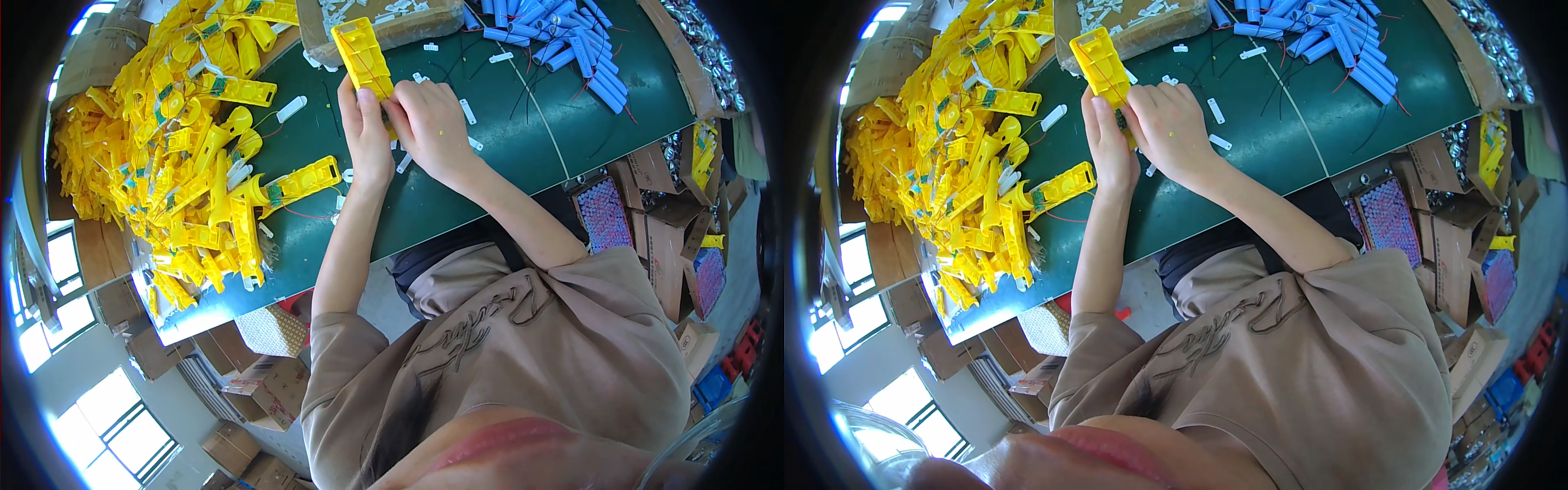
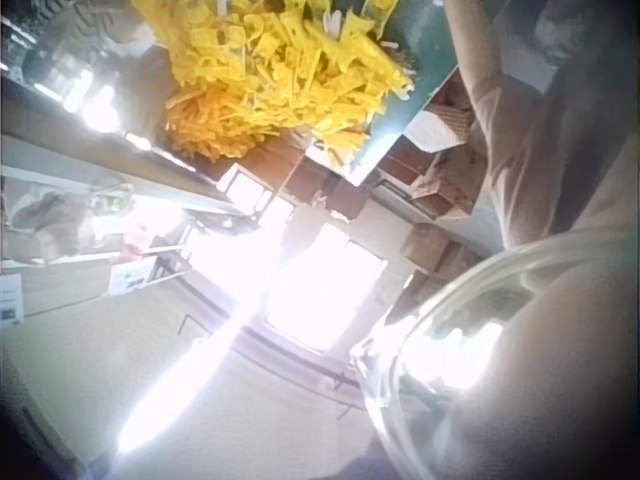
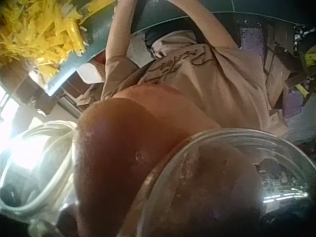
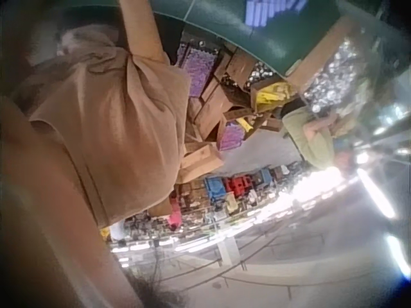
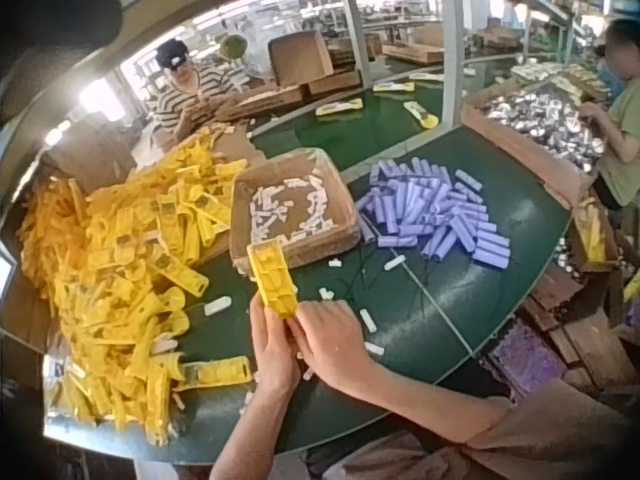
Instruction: Assembling components of a yellow electronic device by inserting a circuit board and battery into the plastic housing and securing parts.
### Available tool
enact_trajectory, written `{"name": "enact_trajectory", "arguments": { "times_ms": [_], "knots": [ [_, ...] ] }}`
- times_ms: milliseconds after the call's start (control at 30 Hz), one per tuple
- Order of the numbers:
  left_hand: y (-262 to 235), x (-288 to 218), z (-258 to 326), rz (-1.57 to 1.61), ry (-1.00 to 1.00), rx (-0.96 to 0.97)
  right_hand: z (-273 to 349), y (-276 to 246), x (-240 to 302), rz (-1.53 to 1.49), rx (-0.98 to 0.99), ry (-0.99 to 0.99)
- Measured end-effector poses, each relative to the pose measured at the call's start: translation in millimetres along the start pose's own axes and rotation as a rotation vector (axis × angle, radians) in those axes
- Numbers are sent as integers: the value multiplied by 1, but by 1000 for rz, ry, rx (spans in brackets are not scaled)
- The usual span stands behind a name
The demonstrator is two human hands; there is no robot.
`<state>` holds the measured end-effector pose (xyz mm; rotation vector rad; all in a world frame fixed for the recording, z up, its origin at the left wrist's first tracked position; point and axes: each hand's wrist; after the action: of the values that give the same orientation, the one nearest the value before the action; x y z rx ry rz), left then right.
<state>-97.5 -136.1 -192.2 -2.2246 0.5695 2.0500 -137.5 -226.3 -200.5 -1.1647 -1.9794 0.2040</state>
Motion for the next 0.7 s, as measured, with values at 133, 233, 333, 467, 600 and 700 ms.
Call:
{"name": "enact_trajectory", "arguments": {
  "times_ms": [133, 233, 333, 467, 600, 700],
  "knots": [
    [2, 4, -3, 44, -22, 8, 0, -1, -7, 6, -26, -44],
    [-3, 11, -6, 21, -12, -14, 2, 2, -10, -15, -27, -87],
    [-6, 11, -6, -56, 82, -4, -1, 0, -4, -46, -39, -94],
    [-5, 13, -4, -103, 104, 46, 1, -1, -7, -22, -49, -109],
    [-8, 11, -2, -22, 25, 64, 2, -1, -7, 9, -66, -160],
    [-5, 12, -3, 32, 11, 62, 2, -7, -4, 19, -35, -153]
  ]
}}
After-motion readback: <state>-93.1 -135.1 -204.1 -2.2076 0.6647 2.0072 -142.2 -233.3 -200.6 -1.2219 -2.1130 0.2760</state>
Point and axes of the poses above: each hand's wrist, its own z-axis away from the middle knuckle, its own y-axis out of the palm, x = y × z, and after that the axes turned 2 degrees about y, right-handed
